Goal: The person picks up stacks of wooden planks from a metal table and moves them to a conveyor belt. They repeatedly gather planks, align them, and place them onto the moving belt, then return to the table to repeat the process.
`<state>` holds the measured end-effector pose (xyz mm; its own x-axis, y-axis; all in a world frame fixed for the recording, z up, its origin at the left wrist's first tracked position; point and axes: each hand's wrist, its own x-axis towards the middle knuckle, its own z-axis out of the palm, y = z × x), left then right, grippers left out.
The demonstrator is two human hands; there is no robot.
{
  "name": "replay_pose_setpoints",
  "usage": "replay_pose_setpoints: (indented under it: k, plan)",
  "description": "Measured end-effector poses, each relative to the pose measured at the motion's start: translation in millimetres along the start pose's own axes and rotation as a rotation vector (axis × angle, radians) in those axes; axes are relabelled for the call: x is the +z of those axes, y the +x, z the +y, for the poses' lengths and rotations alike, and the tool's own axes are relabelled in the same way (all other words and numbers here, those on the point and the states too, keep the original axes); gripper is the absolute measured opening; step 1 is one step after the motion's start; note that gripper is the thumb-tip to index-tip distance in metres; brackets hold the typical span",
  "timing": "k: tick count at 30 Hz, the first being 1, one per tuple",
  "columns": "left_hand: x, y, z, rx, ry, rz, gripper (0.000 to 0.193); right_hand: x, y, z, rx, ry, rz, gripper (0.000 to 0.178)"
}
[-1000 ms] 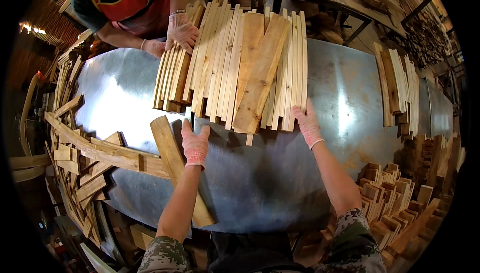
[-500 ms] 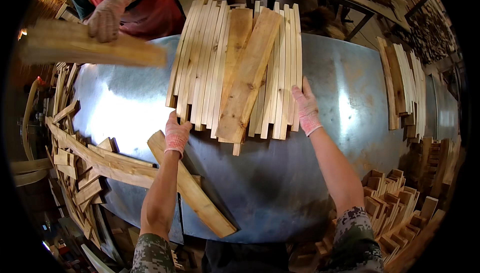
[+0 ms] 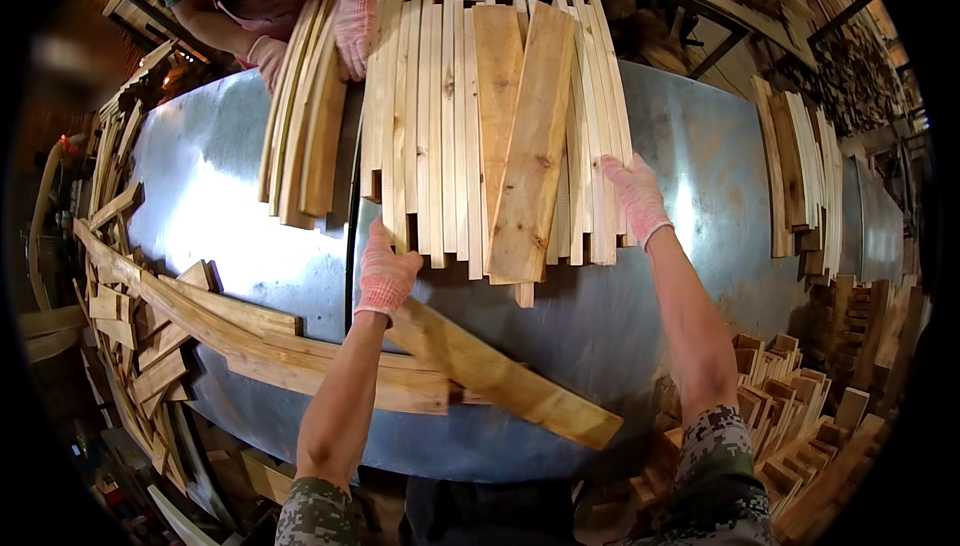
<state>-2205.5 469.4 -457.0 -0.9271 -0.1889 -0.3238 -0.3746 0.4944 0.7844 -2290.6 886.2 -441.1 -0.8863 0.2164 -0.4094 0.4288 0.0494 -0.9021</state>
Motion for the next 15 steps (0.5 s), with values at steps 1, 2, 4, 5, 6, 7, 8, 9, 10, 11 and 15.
replay_pose_setpoints:
  k: [1,2,4,5,6,7,8,9,10,11,15]
  plan:
    - [0,-3,-2,0.027,-0.066,-0.015,0.079,2,-5,0,0.001,0.019,-0.005,0.049]
    - [0,-8,-4,0.043,-0.043,0.005,0.077,2,-11,-1,-0.021,0.040,0.007,0.048]
    - [-5,-27,-10,-0.031,0.032,-0.003,0.077,-1,-30,4,0.024,0.099,-0.034,0.047]
    - [-8,-39,-13,-0.051,0.046,0.000,0.077,-5,-43,8,0.038,0.140,-0.046,0.047]
    - [-13,-54,-16,-0.030,0.136,0.005,0.077,-5,-56,15,0.032,0.183,-0.054,0.047]
    - [-18,-71,-19,-0.050,0.161,-0.012,0.078,-4,-71,24,0.030,0.232,-0.059,0.047]
    - [-23,-90,-21,-0.063,0.181,-0.020,0.079,-7,-89,33,0.047,0.294,-0.070,0.047]
    - [-27,-110,-23,-0.055,0.193,-0.016,0.080,-10,-107,41,0.057,0.226,-0.063,0.047]
    - [-31,-127,-24,-0.077,0.158,-0.045,0.081,-11,-126,51,0.053,0.209,-0.061,0.048]
    - [-37,-142,-24,-0.064,0.105,-0.052,0.082,-12,-144,58,0.098,0.143,-0.028,0.049]
    - [-70,-178,-23,-0.072,0.125,-0.254,0.079,-21,-197,82,0.113,-0.001,0.063,0.055]
